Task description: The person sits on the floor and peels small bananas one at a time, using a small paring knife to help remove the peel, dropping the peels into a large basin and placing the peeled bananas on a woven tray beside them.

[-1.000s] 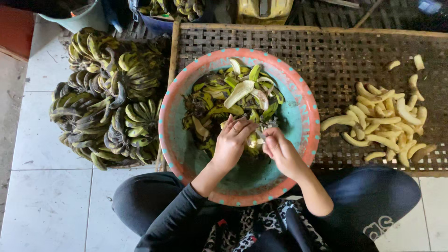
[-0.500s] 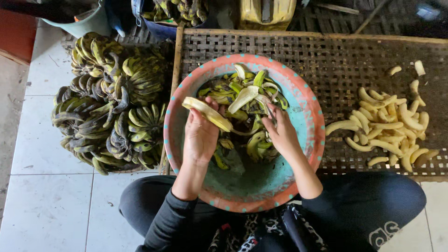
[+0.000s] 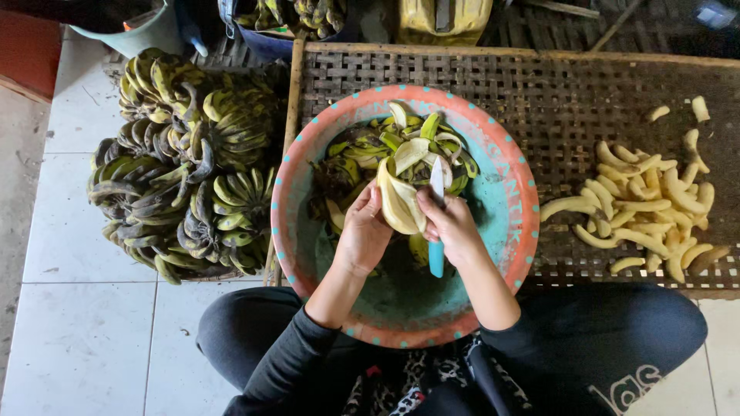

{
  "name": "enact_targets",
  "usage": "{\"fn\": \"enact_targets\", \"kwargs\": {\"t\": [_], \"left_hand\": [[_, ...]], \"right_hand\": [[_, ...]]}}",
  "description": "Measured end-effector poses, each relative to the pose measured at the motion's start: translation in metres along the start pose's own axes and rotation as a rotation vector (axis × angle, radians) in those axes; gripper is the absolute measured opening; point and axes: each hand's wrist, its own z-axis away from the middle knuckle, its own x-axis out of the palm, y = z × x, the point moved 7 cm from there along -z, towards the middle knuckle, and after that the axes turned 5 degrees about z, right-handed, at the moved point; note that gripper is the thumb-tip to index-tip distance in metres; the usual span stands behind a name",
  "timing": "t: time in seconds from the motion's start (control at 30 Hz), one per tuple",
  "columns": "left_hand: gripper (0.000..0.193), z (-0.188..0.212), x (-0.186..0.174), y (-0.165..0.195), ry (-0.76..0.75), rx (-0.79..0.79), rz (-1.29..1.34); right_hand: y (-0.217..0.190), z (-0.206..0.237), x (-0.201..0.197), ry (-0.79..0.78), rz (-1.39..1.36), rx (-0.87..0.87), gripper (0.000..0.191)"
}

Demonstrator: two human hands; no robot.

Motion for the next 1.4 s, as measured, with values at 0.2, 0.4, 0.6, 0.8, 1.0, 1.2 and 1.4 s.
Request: {"fn": "enact_targets", "kwargs": {"t": [0.2,0.4,0.6,0.8,1.0,1.2,1.4], "left_hand": [[0.039,-0.004,0.023,0.016,-0.111,0.233,-0.71],[0.039,-0.004,0.036,0.02,-0.345,0.152,-0.71],[0.038,-0.007,0.027,0.01,-0.366,0.075,-0.422],[0.033,-0.009,0.01,-0.004,-0.256,0.006,-0.158],[0.034,-0.031,-0.034,0.019,0.081,0.266,-0.269],[0.03,-0.032,-0.064,0.026,0.252,0.356,-0.564],[0.048,-0.037,-0.024,-0.045,-0.159,0.138,-0.688]], "right_hand": [[-0.007,0.014,-0.007,0.059,0.269,-0.057,0.018],[-0.005,0.017,-0.015,-0.157,-0.168,0.09,0.029],[0.01,0.01,-0.025,-0.278,-0.485,0.135,0.028],[0.008,0.007,-0.013,-0.286,-0.851,0.215,0.023],[-0.023,-0.003,-0.012,-0.217,-0.532,-0.041,0.03],[-0.061,-0.002,0.007,0.138,0.951,-0.837,0.041],[-0.013,-0.019,-0.05,0.177,0.969,-0.097,0.034]]}}
